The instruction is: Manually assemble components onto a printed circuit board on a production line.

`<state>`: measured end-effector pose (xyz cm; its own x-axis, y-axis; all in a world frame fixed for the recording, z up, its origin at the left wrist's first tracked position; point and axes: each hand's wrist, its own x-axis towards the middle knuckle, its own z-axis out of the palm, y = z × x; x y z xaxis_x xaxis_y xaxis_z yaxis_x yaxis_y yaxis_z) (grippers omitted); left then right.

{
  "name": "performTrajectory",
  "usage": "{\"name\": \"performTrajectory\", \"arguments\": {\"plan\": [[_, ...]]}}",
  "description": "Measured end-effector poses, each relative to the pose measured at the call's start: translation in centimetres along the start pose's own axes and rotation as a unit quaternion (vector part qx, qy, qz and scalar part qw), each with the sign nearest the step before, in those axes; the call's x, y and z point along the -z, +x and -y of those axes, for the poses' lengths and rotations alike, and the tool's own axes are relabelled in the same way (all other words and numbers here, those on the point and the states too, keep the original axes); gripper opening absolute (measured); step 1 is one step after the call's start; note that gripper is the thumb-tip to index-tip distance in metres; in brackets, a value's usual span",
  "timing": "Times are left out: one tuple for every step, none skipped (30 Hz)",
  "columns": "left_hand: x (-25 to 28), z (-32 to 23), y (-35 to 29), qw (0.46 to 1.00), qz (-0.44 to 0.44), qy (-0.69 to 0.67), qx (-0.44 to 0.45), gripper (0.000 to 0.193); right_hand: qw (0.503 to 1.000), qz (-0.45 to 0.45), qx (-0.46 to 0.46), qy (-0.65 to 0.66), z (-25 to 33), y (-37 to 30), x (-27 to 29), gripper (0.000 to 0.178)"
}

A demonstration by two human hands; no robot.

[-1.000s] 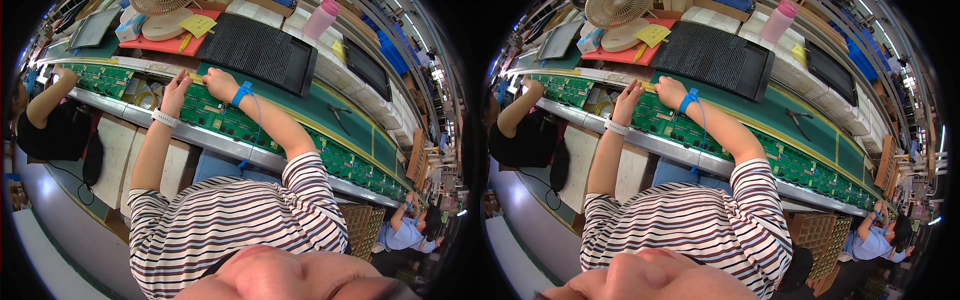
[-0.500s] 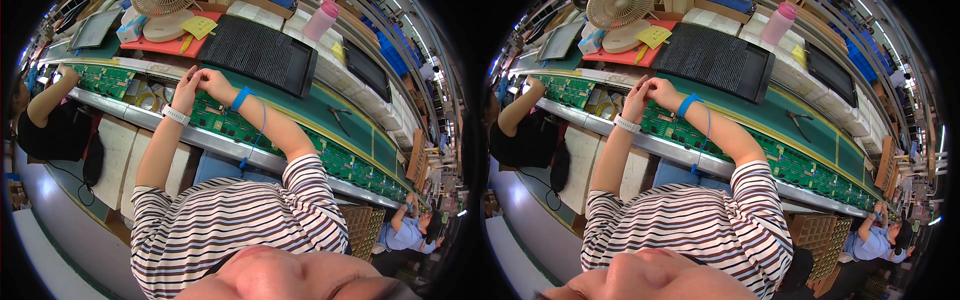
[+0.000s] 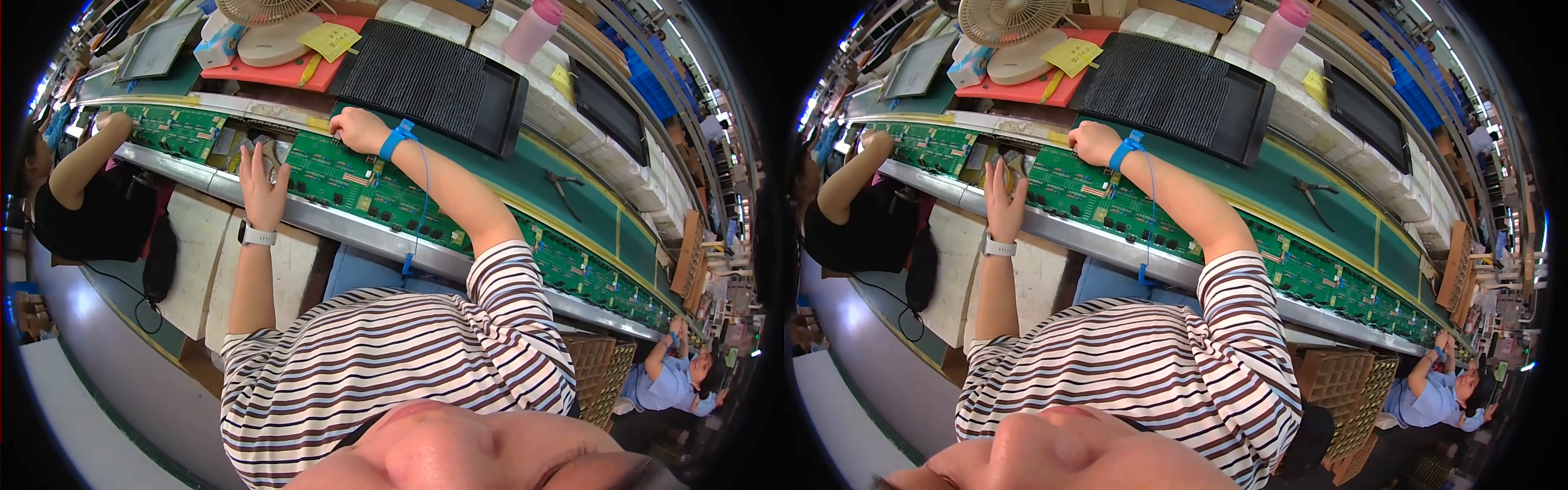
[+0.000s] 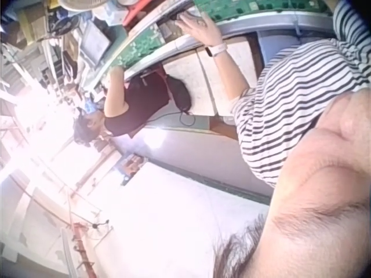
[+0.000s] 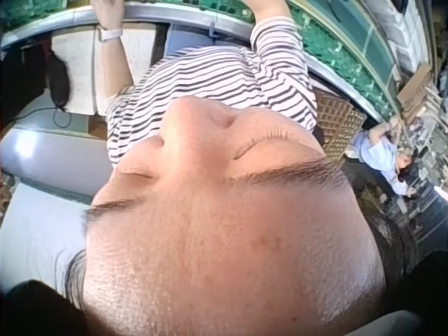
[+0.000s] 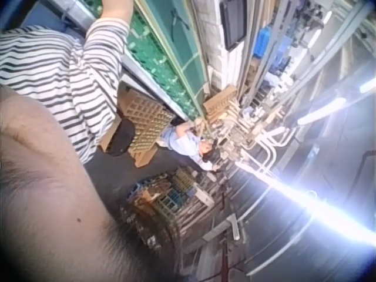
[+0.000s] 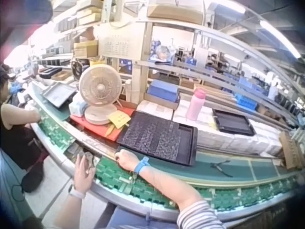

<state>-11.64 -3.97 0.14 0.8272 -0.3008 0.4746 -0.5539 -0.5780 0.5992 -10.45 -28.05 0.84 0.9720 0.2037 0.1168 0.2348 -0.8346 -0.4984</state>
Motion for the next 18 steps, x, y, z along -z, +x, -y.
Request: {"name": "performTrajectory", "arguments": {"plan": [[0.0,0.3,-0.4,1.000,-0.007,0.013,0.002,0.057,1.000,-0.008,-0.006,-0.017,0.2,-0.1,-0.1,0.019],[-0.1,0.4,-0.6,1.000,-0.015,0.026,0.005,0.056,0.999,-0.014,-0.011,-0.033,0.5,-0.1,-0.1,0.018],[-0.2,0.6,-0.8,1.000,-0.014,0.026,0.006,0.056,0.999,-0.013,-0.011,-0.033,0.6,-0.2,0.0,0.018],[-0.3,0.6,-1.0,0.999,-0.016,0.030,0.011,0.057,0.999,-0.004,-0.016,-0.040,0.8,-0.2,0.2,0.018],[-0.3,0.7,-1.2,0.999,-0.018,0.034,0.016,0.057,0.999,0.006,-0.020,-0.047,1.0,-0.2,0.3,0.018],[-0.4,0.8,-1.3,0.999,-0.018,0.035,0.017,0.057,0.999,0.008,-0.019,-0.047,1.2,-0.2,0.4,0.018],[-0.5,0.9,-1.4,0.999,-0.024,0.041,0.006,0.056,0.998,0.012,-0.019,-0.052,1.3,-0.2,0.5,0.018],[-0.5,0.9,-1.4,0.998,-0.030,0.048,-0.006,0.054,0.998,0.016,-0.020,-0.058,1.5,-0.1,0.5,0.017],[-0.5,0.8,-1.4,0.998,-0.031,0.050,-0.005,0.054,0.998,0.016,-0.018,-0.056,1.5,-0.1,0.6,0.017],[-0.5,0.6,-1.3,0.998,-0.035,0.053,-0.011,0.053,0.998,0.015,-0.016,-0.060,1.5,-0.2,0.7,0.017],[-0.6,0.5,-1.4,0.998,-0.040,0.053,-0.015,0.051,0.998,0.017,-0.015,-0.066,1.6,-0.2,0.8,0.017],[-0.7,0.5,-1.5,0.998,-0.040,0.052,-0.012,0.051,0.998,0.019,-0.015,-0.066,1.6,-0.2,0.9,0.017],[-0.8,0.5,-1.5,0.998,-0.045,0.051,-0.011,0.051,0.997,0.025,-0.014,-0.073,1.7,-0.2,1.0,0.017],[-0.8,0.4,-1.5,0.997,-0.049,0.052,-0.013,0.050,0.996,0.028,-0.013,-0.078,1.7,-0.2,1.1,0.017],[-0.8,0.4,-1.5,0.997,-0.050,0.053,-0.013,0.050,0.997,0.028,-0.012,-0.077,1.8,-0.2,1.1,0.017],[-0.9,0.4,-1.6,0.997,-0.054,0.057,-0.017,0.050,0.996,0.027,-0.005,-0.090,1.9,-0.2,1.0,0.017],[-0.9,0.4,-1.6,0.996,-0.059,0.060,-0.021,0.050,0.994,0.026,0.001,-0.102,1.9,-0.2,1.0,0.017],[-1.0,0.4,-1.6,0.996,-0.059,0.060,-0.021,0.050,0.994,0.025,0.001,-0.102,2.0,-0.2,0.9,0.017]]}}
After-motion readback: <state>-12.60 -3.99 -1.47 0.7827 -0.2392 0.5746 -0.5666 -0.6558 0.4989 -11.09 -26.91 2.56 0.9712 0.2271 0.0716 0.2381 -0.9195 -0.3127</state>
